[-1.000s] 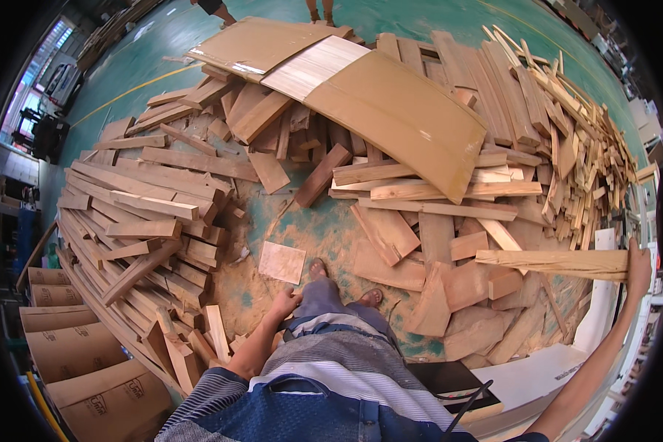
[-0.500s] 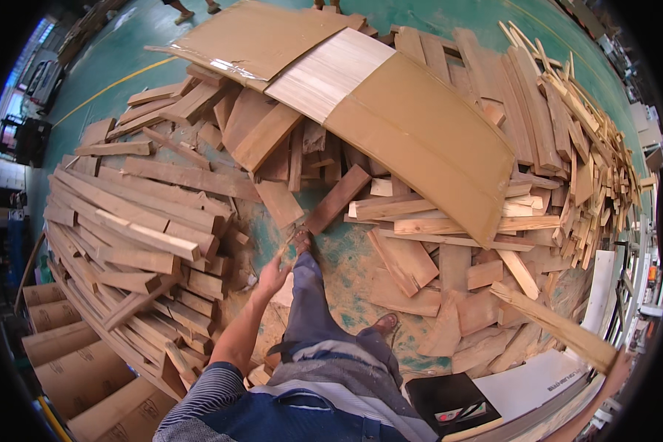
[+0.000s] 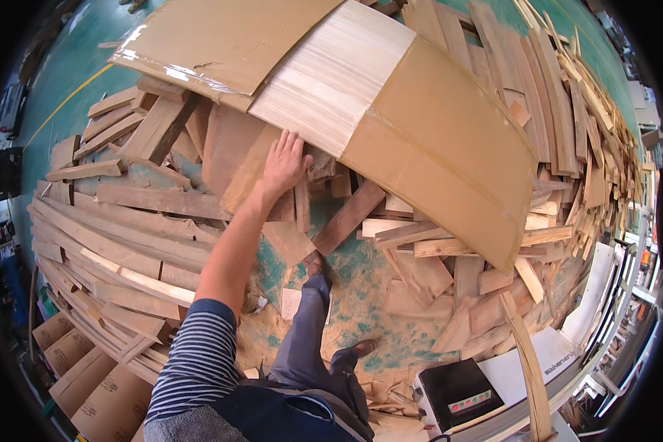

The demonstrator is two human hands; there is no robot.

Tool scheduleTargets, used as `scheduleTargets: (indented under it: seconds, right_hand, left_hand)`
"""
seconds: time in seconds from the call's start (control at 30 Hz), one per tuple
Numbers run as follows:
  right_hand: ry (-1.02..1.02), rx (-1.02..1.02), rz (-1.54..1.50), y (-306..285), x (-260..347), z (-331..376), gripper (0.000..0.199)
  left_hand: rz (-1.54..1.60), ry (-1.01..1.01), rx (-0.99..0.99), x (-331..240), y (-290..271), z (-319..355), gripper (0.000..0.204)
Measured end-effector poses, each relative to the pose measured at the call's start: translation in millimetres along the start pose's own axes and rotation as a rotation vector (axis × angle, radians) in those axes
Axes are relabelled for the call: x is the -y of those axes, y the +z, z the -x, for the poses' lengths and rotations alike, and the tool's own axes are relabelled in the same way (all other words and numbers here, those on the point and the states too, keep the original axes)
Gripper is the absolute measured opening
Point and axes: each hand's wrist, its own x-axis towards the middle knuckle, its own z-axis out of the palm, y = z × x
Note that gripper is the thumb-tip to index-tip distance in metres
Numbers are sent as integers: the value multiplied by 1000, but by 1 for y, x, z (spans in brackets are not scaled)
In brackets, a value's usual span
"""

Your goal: The person uses a table saw to cut long wooden planks into smaller pieces. They feed the wood through the saw, collect the cut pieces, and place them into a pile on the floor.

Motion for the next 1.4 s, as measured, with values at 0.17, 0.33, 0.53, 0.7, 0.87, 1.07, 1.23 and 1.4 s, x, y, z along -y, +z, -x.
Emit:
scheduleTargets:
  seconds: [0.17,0.33,0.53,0.7,0.87,1.07,1.23,1.4]
  right_hand:
    - [185,113,28,-5,10,32,58]
    - [-152,101,360,7,-2,43,55]
    - [-205,83,432,8,-16,29,58]
    - [210,209,155,3,41,48,68]
    - [127,45,-41,-89,128,101,90]
    - [-128,-101,-299,-105,141,121,78]
    - [-201,-317,-244,-172,164,154,63]
    - [-244,-389,-301,-194,162,148,60]
  left_hand:
    - [-115,9,157,13,19,-76,61]
    - [-195,67,151,3,41,-112,68]
    - [-189,190,117,1,49,-101,70]
    - [-231,222,182,-1,31,-82,71]
    - [-188,216,263,-8,19,-42,77]
    - [-22,99,408,6,27,98,61]
    - [295,-333,758,16,-1,282,53]
    - [338,-410,785,87,116,523,56]
